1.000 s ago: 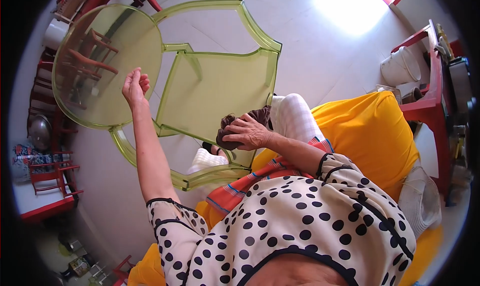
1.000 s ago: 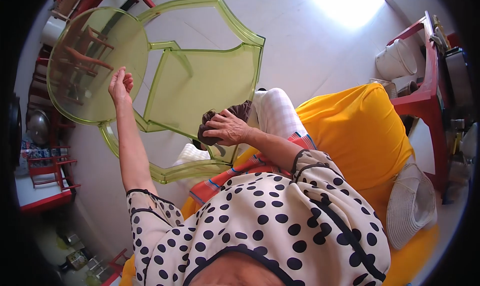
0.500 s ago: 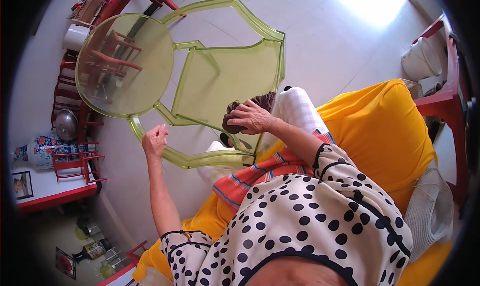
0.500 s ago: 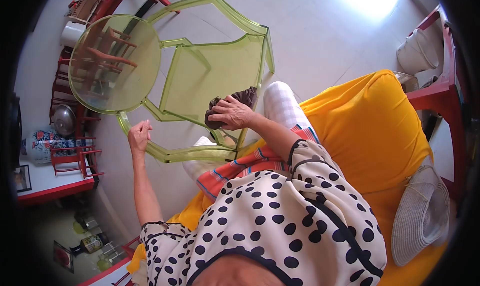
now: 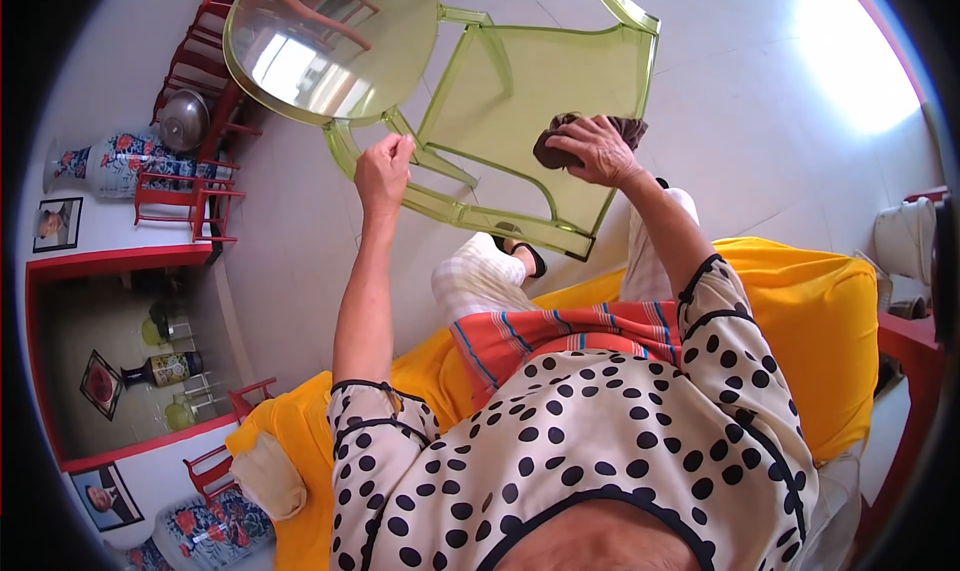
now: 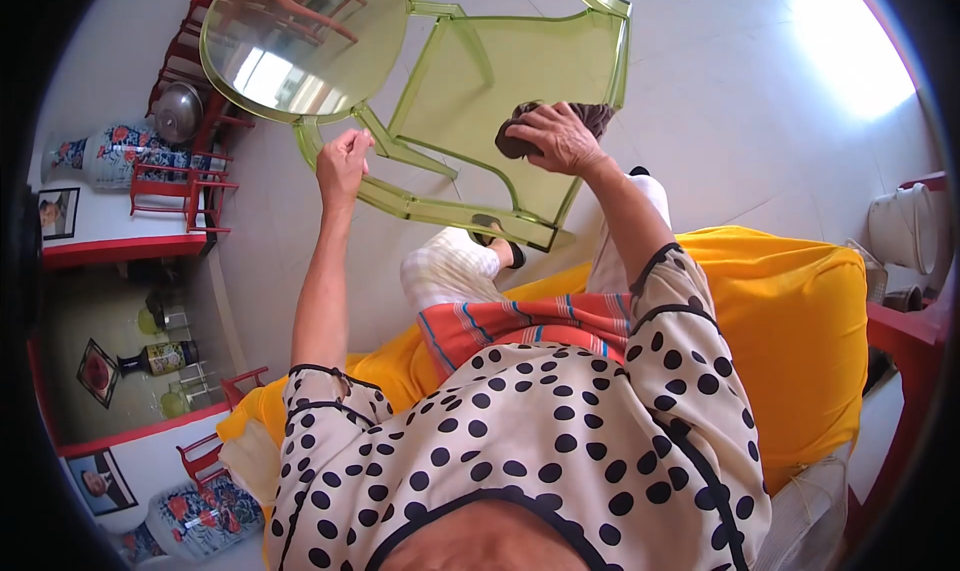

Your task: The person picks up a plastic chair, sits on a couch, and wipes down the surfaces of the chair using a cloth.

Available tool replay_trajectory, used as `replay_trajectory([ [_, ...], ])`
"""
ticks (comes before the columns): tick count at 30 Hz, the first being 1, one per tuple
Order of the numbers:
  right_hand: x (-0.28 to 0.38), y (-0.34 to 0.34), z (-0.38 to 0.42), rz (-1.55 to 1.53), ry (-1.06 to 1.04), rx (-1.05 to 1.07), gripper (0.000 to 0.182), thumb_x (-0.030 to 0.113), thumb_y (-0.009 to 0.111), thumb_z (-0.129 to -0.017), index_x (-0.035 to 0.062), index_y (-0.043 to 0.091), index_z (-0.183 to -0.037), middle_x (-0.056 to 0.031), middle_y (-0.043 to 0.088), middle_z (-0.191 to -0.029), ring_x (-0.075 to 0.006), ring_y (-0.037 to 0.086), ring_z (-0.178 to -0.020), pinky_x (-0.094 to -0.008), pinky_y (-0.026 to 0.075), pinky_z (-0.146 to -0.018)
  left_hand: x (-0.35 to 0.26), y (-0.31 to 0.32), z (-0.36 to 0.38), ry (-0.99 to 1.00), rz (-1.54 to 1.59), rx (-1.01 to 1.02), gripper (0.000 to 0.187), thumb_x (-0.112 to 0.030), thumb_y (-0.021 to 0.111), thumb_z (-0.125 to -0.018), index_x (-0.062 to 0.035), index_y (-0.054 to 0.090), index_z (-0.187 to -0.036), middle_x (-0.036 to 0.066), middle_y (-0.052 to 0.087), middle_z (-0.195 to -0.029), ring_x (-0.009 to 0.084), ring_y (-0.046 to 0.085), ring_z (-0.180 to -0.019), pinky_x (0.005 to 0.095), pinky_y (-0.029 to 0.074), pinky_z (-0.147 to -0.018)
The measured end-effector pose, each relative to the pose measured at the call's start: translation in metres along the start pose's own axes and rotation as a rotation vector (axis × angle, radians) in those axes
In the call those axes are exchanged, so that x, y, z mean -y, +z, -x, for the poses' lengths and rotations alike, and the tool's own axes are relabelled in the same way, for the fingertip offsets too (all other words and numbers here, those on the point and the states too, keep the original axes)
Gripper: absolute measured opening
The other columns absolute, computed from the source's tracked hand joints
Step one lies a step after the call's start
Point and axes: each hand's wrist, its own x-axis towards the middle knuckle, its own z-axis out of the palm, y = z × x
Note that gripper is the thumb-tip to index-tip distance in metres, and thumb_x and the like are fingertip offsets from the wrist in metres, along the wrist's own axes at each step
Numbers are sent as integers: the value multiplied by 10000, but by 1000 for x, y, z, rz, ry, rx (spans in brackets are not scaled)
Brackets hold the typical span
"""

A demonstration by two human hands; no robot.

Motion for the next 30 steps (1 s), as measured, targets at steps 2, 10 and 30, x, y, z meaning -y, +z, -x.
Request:
replay_trajectory([
  [2,-2,-6,-5,-2,10,1,568,227,714,-700,228,579,-1252,-25,602,-1205,-225,524,-1184,-418,369,-980,-3,0,0,-13,-48,1,363,-384,569,-939,-81,671,-768,102,609,-584,294,613,-549,413,434,-523],
  [10,-5,-2,-9,45,90,5,571,203,734,-715,227,576,-1264,-32,597,-1236,-247,518,-1211,-430,367,-984,5,6,-2,-12,-96,-19,337,-380,588,-912,-74,662,-793,135,631,-663,372,614,-655,453,446,-565],
  [30,79,16,33,62,493,-217,544,213,755,-707,259,578,-1219,25,606,-1181,-234,520,-1147,-441,366,-900,12,4,-14,-60,-113,18,307,-398,570,-871,-129,718,-865,99,697,-774,332,662,-760,433,498,-663],
])
